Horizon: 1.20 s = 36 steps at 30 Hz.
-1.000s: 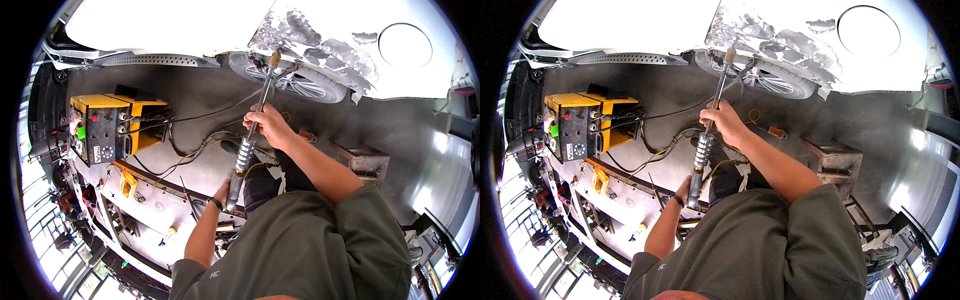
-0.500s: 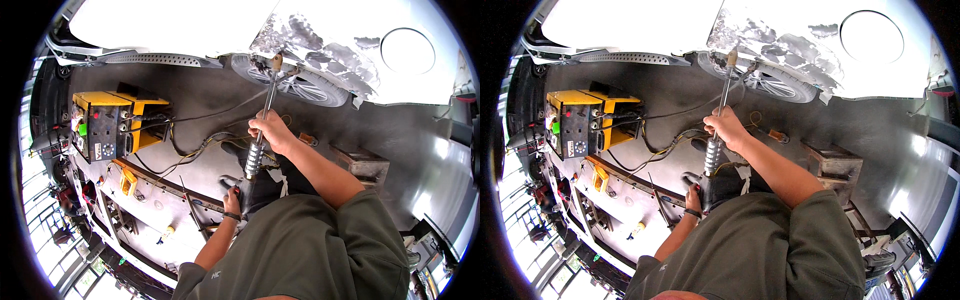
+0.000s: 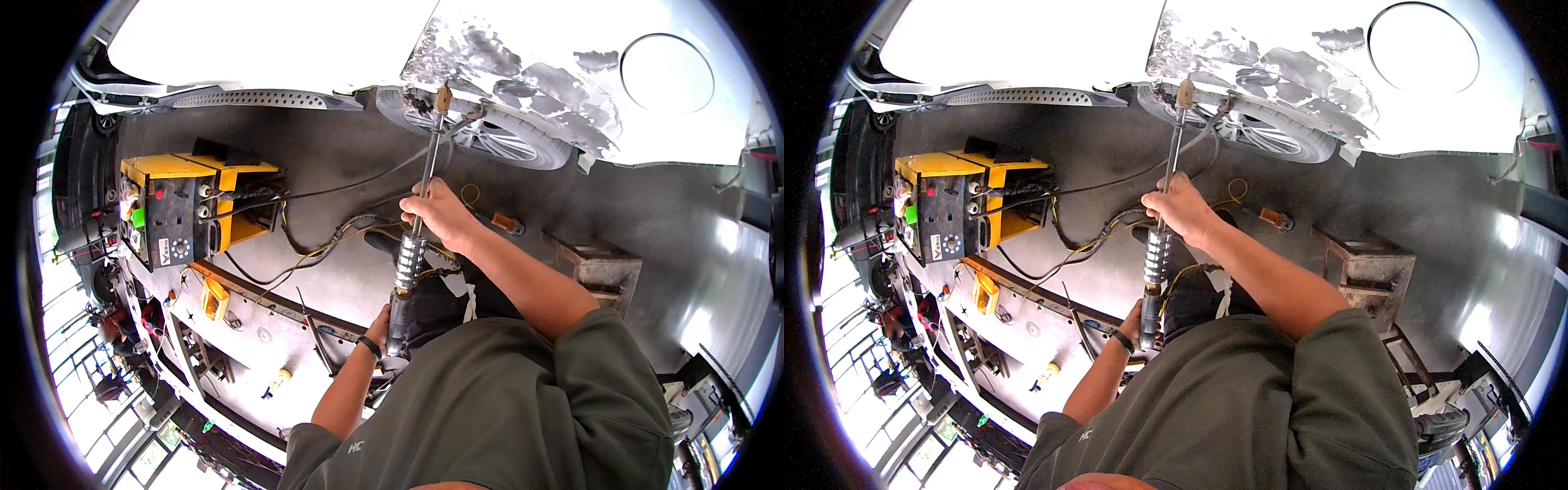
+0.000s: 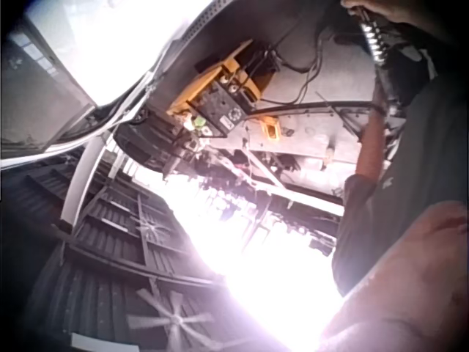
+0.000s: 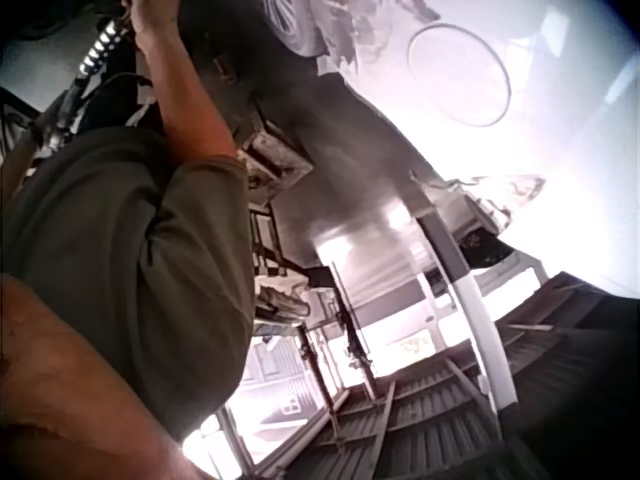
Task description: The person uses a dent puller to pull out a dent on the rear panel of a white car and then sprays the area with a liquid.
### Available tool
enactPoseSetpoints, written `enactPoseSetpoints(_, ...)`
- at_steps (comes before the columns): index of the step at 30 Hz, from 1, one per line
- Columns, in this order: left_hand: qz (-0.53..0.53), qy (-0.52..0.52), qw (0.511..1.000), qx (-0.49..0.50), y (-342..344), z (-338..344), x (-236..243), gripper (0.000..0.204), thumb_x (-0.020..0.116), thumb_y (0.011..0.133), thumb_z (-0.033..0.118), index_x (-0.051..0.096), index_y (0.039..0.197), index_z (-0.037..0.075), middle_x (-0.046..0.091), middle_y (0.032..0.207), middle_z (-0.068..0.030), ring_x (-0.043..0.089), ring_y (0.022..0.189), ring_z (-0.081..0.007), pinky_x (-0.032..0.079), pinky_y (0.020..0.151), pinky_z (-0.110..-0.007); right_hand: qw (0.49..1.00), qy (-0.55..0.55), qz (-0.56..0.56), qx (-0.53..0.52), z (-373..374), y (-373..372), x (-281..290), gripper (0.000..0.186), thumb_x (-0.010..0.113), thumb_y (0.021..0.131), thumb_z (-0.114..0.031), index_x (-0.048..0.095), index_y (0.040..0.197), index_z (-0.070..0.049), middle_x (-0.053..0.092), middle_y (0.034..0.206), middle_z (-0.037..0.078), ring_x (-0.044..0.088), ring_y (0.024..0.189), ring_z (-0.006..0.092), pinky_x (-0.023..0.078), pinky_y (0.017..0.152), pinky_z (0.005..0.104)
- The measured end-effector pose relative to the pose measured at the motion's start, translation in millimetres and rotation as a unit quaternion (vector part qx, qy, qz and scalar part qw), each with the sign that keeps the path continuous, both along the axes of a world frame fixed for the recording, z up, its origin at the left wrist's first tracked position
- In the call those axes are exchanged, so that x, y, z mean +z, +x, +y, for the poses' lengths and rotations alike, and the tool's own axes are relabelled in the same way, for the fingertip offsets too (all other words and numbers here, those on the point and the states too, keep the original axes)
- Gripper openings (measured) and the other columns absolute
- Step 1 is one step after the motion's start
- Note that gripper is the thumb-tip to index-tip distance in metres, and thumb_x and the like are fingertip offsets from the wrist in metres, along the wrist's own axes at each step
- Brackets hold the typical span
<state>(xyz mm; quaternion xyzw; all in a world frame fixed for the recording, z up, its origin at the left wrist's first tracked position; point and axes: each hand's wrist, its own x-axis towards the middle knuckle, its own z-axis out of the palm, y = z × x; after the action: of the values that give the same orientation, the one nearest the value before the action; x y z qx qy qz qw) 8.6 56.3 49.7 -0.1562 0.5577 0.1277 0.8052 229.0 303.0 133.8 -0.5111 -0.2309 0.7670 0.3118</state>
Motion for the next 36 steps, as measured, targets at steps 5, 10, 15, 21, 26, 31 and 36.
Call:
enactPoseSetpoints(5, 0.031, 0.001, 0.999, 0.006, -4, -10, -10, 0.048, 0.041, 0.101, 0.056, 0.066, 0.099, 0.016, 0.067, 0.071, -0.0048, 0.066, 0.056, -0.0210, 0.056, 0.051, -0.038, 1.000, -0.009, 0.005, 0.026, 4, -2, 5, 0.034, 0.070, 0.088, -0.012, 0.044, 0.108, 0.000, 0.057, 0.096, 0.011, 0.064, 0.087, 0.0197, 0.053, 0.077, 0.0330)
enactPoseSetpoints(10, -0.018, -0.038, 0.999, 0.001, -11, -7, -15, 0.058, 0.037, 0.098, 0.065, 0.065, 0.100, 0.015, 0.066, 0.069, -0.0086, 0.066, 0.054, -0.0271, 0.055, 0.050, -0.044, 0.997, 0.069, 0.027, -0.017, -22, -13, -15, 0.022, 0.067, 0.092, -0.012, 0.049, 0.103, -0.004, 0.059, 0.087, 0.009, 0.063, 0.079, 0.0167, 0.054, 0.073, 0.0328)
enactPoseSetpoints(15, -0.024, -0.027, 0.998, -0.044, -1, -9, -13, 0.062, 0.036, 0.096, 0.070, 0.067, 0.091, 0.016, 0.066, 0.068, -0.0084, 0.063, 0.054, -0.0262, 0.054, 0.052, -0.040, 0.988, -0.059, 0.125, -0.067, -31, -24, -22, 0.014, 0.068, 0.091, -0.010, 0.056, 0.094, -0.004, 0.057, 0.074, 0.007, 0.058, 0.063, 0.0174, 0.054, 0.058, 0.0353)
enactPoseSetpoints(21, -0.009, -0.009, 0.998, -0.059, 3, -9, -2, 0.051, 0.035, 0.101, 0.058, 0.063, 0.093, 0.017, 0.065, 0.068, -0.0042, 0.062, 0.055, -0.0216, 0.053, 0.051, -0.037, 0.995, -0.003, 0.080, -0.068, 20, -6, -12, 0.016, 0.065, 0.093, -0.017, 0.055, 0.088, -0.005, 0.057, 0.070, 0.007, 0.057, 0.055, 0.0174, 0.050, 0.051, 0.0319)
enactPoseSetpoints(26, 0.015, -0.001, 0.998, -0.063, -15, -50, -21, 0.048, 0.040, 0.099, 0.055, 0.066, 0.094, 0.015, 0.066, 0.073, -0.0046, 0.063, 0.058, -0.0216, 0.053, 0.053, -0.038, 0.988, -0.033, 0.105, -0.109, -90, -40, -26, 0.013, 0.061, 0.095, -0.010, 0.052, 0.093, -0.001, 0.055, 0.071, 0.007, 0.056, 0.060, 0.0175, 0.050, 0.057, 0.0352)
enactPoseSetpoints(31, 0.081, -0.018, 0.995, -0.062, -37, -105, -38, 0.043, 0.043, 0.098, 0.048, 0.067, 0.103, 0.013, 0.068, 0.079, -0.0035, 0.066, 0.069, -0.0178, 0.053, 0.061, -0.034, 0.974, -0.195, 0.065, -0.094, -145, -38, -63, 0.009, 0.063, 0.092, -0.007, 0.058, 0.092, 0.000, 0.059, 0.074, 0.009, 0.061, 0.063, 0.0202, 0.051, 0.059, 0.0347)
enactPoseSetpoints(36, 0.134, 0.038, 0.989, 0.055, -15, -81, -33, 0.042, 0.045, 0.101, 0.046, 0.067, 0.114, 0.012, 0.071, 0.086, -0.0064, 0.068, 0.072, -0.0197, 0.056, 0.067, -0.035, 0.991, -0.104, 0.084, -0.022, -77, -42, -26, 0.009, 0.062, 0.091, -0.008, 0.055, 0.089, -0.002, 0.058, 0.070, 0.008, 0.059, 0.061, 0.0181, 0.050, 0.058, 0.0346)
